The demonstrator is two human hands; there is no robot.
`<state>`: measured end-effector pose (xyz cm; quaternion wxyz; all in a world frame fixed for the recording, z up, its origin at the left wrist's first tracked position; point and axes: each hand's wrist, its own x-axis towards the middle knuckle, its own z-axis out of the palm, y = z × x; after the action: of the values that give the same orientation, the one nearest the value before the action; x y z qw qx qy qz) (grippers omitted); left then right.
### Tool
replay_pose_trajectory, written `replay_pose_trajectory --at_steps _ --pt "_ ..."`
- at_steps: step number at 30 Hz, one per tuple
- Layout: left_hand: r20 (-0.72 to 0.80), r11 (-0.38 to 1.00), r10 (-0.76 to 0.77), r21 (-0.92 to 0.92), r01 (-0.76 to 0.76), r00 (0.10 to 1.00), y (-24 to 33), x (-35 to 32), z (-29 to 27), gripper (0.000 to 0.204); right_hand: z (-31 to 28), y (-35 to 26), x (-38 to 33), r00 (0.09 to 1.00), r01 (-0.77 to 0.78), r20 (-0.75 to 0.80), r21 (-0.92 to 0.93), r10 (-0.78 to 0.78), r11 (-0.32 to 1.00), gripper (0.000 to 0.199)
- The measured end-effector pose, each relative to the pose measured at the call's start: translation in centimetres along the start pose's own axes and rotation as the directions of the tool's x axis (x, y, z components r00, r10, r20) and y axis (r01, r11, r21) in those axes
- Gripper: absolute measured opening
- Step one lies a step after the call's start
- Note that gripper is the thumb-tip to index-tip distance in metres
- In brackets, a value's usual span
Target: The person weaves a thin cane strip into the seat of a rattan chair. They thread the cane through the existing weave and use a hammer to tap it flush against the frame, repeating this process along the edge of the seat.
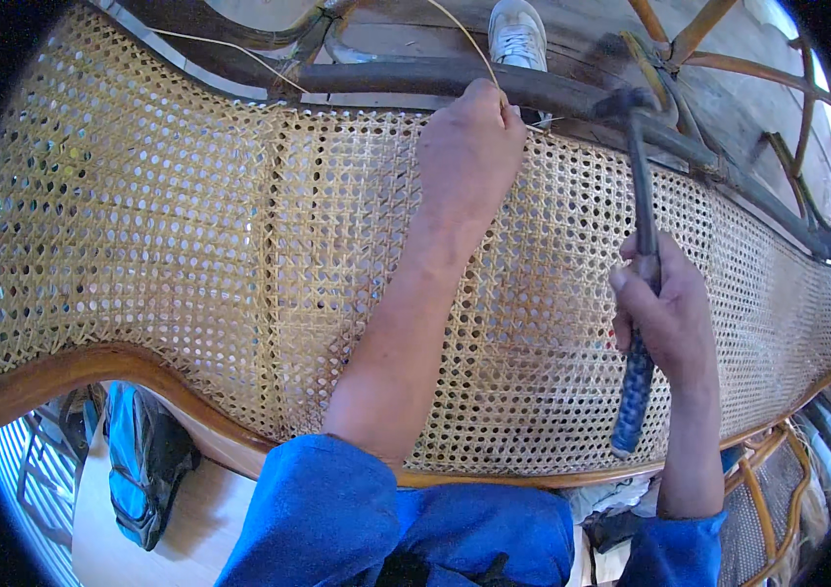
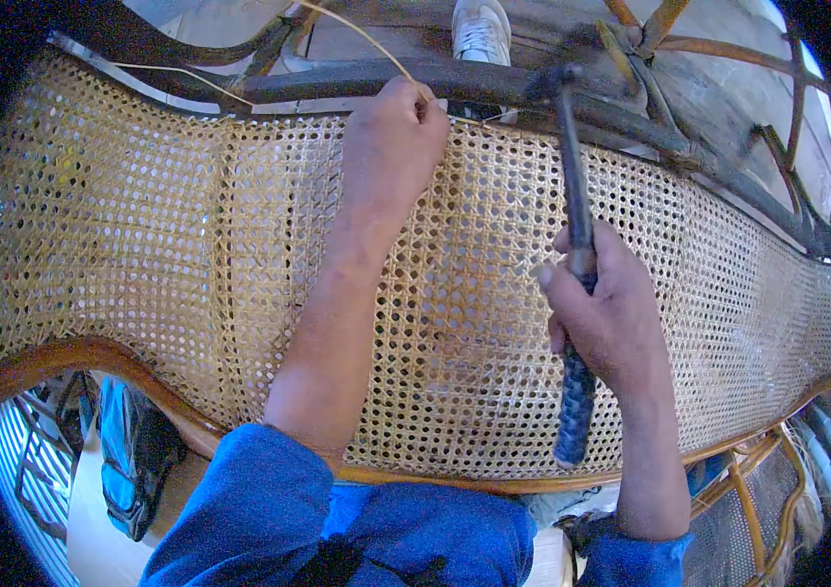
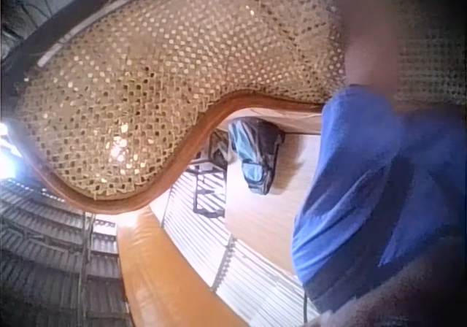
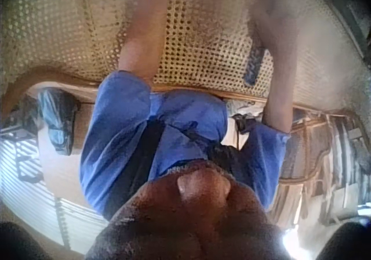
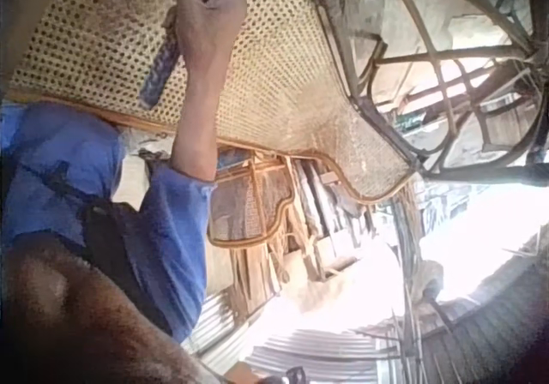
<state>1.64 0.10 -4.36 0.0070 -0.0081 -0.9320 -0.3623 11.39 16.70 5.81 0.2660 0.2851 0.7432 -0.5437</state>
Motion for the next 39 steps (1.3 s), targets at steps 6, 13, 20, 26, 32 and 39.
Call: replay_pose_trajectory --at_steps 6,13,20,26,32,39 --pt "0.043 0.998 -0.049 -0.035 0.050 0.998 0.3 0.2 0.0 0.017 0.6 -0.3 0.5 0.995 0.075 -0.071 0.146 -0.065 0.986 0.027" --pt "0.020 0.999 -0.023 -0.026 0.023 1.000 0.2 0.2 -0.1 0.017 0.9 0.6 0.7 1.000 0.008 -0.017 0.103 -0.006 0.995 0.028" --pt "0.048 0.995 -0.057 -0.075 0.060 0.997 0.1 0.1 -0.3 0.017 1.3 1.2 0.4 0.986 0.168 -0.022 0.136 -0.167 0.976 0.030" --pt "0.028 0.999 -0.026 -0.031 0.027 0.999 0.1 0.2 0.0 0.016 2.9 1.7 1.4 1.000 0.002 0.011 0.109 -0.004 0.994 0.032" --pt "0.056 0.997 -0.051 -0.052 0.054 0.997 0.2 0.1 -0.1 0.018 3.3 1.7 0.6 0.995 0.100 -0.014 0.105 -0.099 0.989 0.036" --pt "0.071 0.996 -0.059 -0.064 0.063 0.996 0.2 0.2 -0.1 0.017 2.4 1.4 0.7 1.000 0.001 -0.015 0.070 0.000 0.998 0.036"
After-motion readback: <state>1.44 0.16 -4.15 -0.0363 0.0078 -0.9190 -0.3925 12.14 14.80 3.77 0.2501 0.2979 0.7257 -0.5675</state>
